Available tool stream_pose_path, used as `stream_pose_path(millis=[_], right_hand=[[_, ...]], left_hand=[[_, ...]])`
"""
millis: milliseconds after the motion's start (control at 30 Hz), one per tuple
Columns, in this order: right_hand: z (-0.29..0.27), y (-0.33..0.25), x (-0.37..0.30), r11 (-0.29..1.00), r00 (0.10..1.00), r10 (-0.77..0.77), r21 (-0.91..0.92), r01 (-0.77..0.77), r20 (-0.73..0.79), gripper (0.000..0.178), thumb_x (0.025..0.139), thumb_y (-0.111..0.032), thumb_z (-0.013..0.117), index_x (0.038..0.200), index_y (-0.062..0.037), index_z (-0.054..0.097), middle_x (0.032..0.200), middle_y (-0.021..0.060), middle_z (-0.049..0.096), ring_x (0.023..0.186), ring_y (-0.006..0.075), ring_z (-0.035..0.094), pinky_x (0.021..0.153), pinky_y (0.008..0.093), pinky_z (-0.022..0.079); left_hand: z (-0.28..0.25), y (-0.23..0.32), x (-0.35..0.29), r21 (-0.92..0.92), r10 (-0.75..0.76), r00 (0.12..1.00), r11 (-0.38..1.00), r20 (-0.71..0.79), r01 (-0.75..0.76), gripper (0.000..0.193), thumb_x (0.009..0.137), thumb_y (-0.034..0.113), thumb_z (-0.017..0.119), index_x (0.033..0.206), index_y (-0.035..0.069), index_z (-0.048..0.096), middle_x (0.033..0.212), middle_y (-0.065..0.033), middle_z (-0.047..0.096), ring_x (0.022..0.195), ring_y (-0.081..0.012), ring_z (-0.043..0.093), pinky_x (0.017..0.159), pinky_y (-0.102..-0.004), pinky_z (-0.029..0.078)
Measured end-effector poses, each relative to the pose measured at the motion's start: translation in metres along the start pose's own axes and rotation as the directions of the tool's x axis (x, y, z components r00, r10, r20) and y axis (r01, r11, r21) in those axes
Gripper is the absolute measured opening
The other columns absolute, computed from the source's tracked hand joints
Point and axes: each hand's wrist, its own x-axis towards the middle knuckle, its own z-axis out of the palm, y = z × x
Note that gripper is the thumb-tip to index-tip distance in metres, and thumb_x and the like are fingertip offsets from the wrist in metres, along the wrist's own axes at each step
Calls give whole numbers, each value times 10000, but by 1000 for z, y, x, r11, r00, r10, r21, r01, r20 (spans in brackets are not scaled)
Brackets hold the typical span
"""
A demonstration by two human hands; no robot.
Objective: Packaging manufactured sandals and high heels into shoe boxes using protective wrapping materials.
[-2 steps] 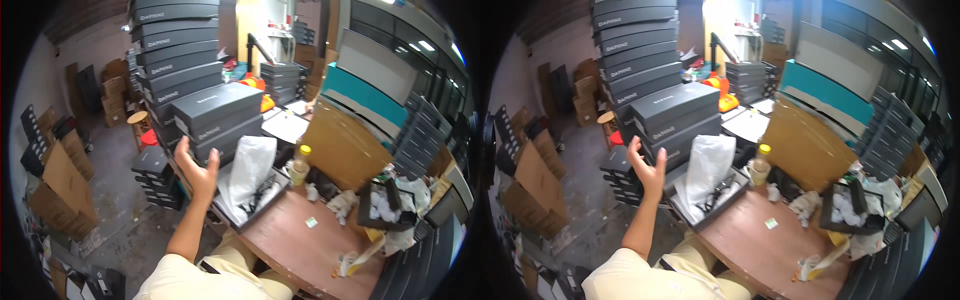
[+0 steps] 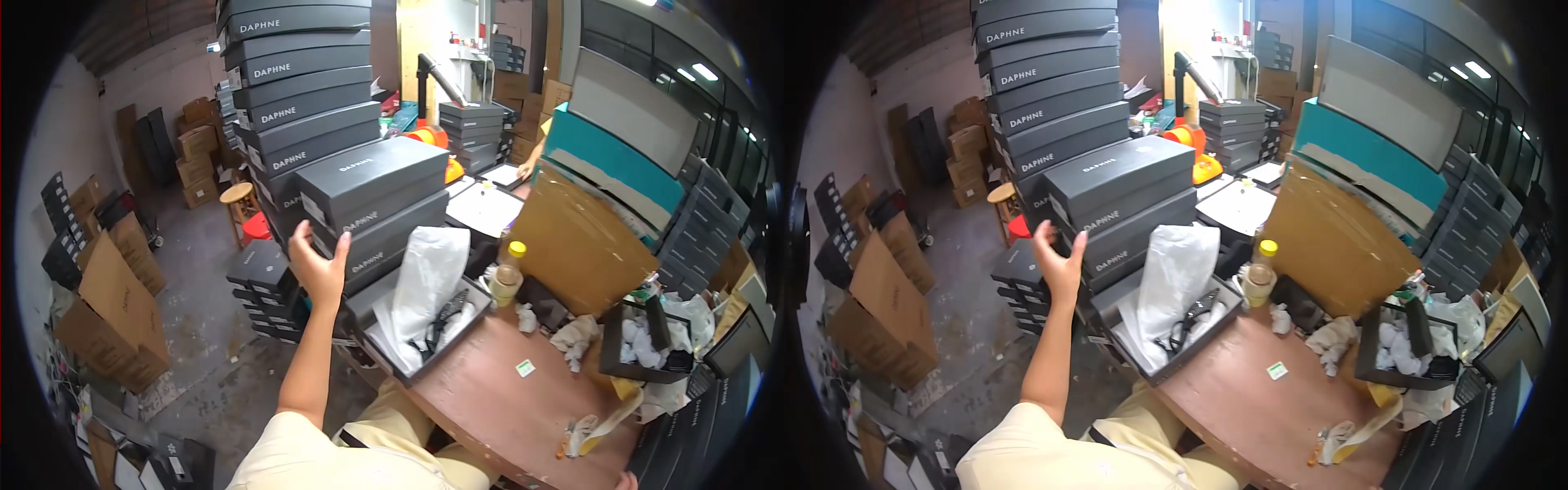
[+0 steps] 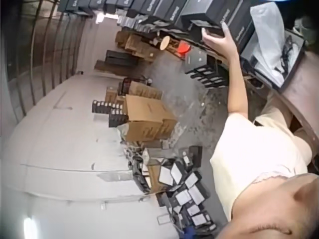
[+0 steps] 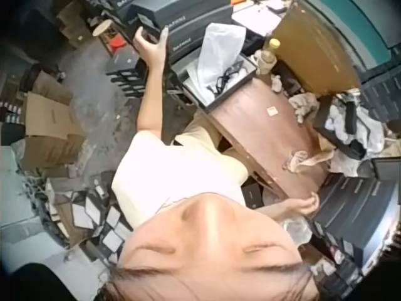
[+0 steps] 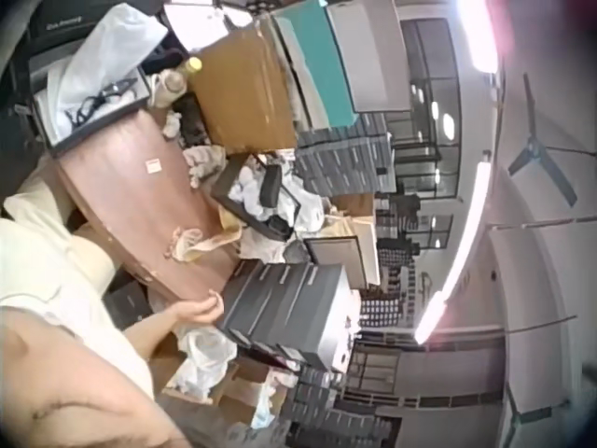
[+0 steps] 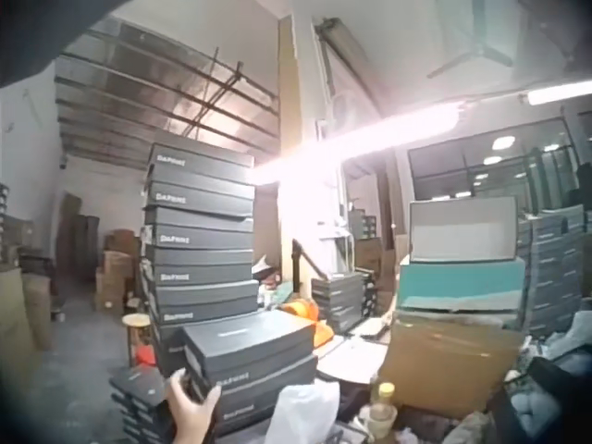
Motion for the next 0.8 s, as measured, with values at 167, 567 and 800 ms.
stream_pose_path(millis=[167, 567, 800], right_hand=[[130, -190, -95, 956, 767, -111, 280, -92, 632, 88, 851, -24, 511, 864, 1, 595, 780, 59, 576, 723, 152, 572, 691, 269, 446], [294, -323, -153, 530, -107, -277, 59, -846, 955, 710, 884, -419, 528, 1442, -106, 219, 1430, 150, 271, 1068, 258, 526, 832, 362, 490], [235, -319, -118, 162, 234, 42, 225, -961, 971, 446, 893, -400, 455, 1132, -28, 510, 1071, 100, 541, 908, 162, 549, 750, 298, 472]], left_hand=[[25, -49, 5, -272, -88, 995, 957, 55, 99, 350, 725, 154, 772, 950, 0, 553, 788, -37, 507, 697, -145, 461, 651, -263, 402], [9, 41, 8, -164, 286, 947, 951, 144, -262, 355, 611, 235, 799, 587, 103, 470, 590, -30, 391, 538, -228, 367, 492, -366, 290], [-54, 60, -90, -567, 842, 535, 476, 73, -672, 55, 724, 174, 636, 774, 155, 649, 648, 47, 421, 554, -103, 443, 584, -249, 332]])
